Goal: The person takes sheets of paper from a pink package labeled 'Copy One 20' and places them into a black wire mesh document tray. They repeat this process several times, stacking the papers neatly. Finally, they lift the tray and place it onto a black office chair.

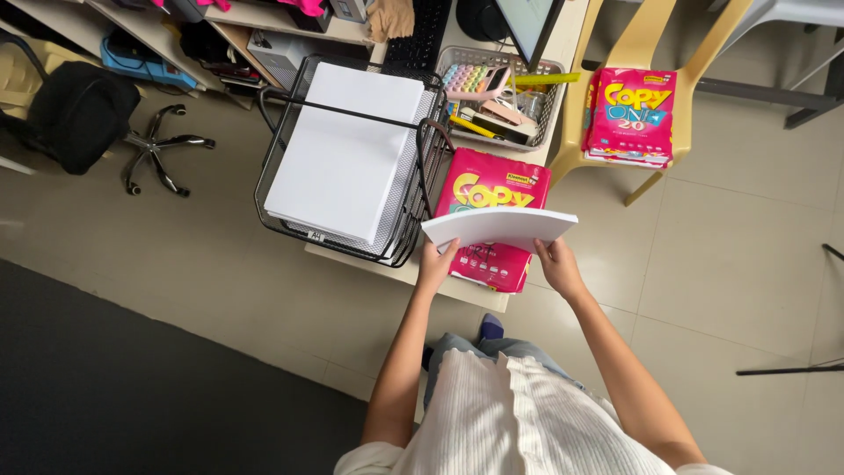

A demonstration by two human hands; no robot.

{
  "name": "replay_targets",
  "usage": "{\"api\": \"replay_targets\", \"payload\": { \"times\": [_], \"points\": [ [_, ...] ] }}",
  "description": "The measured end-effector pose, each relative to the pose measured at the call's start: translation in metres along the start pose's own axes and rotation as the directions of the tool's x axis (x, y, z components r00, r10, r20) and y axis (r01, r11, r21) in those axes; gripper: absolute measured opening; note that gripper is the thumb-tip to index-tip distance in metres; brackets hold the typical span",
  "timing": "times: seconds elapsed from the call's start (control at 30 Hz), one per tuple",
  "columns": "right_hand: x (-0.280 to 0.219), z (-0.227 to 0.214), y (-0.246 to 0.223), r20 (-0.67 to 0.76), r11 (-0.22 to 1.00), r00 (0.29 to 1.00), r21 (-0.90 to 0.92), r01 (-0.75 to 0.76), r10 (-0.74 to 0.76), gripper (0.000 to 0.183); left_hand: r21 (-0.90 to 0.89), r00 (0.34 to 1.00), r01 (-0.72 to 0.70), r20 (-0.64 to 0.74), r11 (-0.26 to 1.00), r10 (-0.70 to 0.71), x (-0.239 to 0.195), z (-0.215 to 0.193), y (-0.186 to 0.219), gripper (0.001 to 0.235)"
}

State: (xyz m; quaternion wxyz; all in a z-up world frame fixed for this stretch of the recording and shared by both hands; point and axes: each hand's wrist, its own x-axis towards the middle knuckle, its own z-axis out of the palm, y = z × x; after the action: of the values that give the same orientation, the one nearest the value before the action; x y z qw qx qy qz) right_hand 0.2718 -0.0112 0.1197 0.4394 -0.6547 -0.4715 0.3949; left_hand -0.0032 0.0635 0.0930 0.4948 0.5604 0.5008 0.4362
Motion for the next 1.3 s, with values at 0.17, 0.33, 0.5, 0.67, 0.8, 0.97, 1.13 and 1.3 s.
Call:
{"api": "replay_targets", "payload": {
  "times": [0.17, 0.33, 0.5, 0.67, 0.8, 0.97, 1.13, 1.3],
  "points": [
    [-0.005, 0.006, 0.017, -0.008, 0.999, 1.000, 0.030, -0.019, 0.019, 0.026, -0.024, 0.999, 0.008, 0.034, 1.000, -0.008, -0.009, 0.002, -0.015, 0.037],
    [-0.027, 0.008, 0.015, -0.055, 1.000, 0.998, -0.015, 0.019, -0.020, 0.025, 0.036, 1.000, 0.027, 0.008, 0.999, -0.027, -0.021, 0.003, -0.029, 0.035],
    [-0.075, 0.016, 0.018, -0.092, 0.964, 0.977, -0.171, -0.206, 0.193, 0.031, 0.094, 0.999, 0.018, 0.038, 0.995, -0.021, -0.054, -0.012, -0.014, 0.037],
    [-0.119, 0.039, 0.015, -0.058, 0.959, 0.958, -0.003, -0.282, 0.281, 0.031, 0.085, 0.987, 0.051, 0.151, 0.995, -0.063, -0.086, -0.046, 0.000, 0.044],
    [-0.141, 0.072, 0.088, 0.018, 0.894, 0.905, 0.147, -0.424, 0.426, 0.035, 0.114, 0.970, 0.028, 0.237, 0.993, -0.054, -0.106, -0.082, -0.011, 0.049],
    [-0.183, 0.128, 0.018, 0.035, 0.772, 0.897, 0.495, -0.398, 0.440, 0.040, 0.296, 0.968, -0.009, 0.244, 0.955, -0.066, -0.139, -0.138, -0.017, 0.058],
    [-0.225, 0.189, 0.014, -0.041, 0.738, 0.871, 0.552, -0.388, 0.489, 0.041, 0.254, 0.938, 0.072, 0.310, 0.964, -0.152, -0.159, -0.194, -0.015, 0.056],
    [-0.264, 0.235, 0.012, -0.134, 0.808, 0.889, 0.493, -0.324, 0.438, 0.036, 0.203, 0.923, 0.098, 0.348, 0.974, -0.165, -0.177, -0.242, -0.032, 0.056]
  ]
}}
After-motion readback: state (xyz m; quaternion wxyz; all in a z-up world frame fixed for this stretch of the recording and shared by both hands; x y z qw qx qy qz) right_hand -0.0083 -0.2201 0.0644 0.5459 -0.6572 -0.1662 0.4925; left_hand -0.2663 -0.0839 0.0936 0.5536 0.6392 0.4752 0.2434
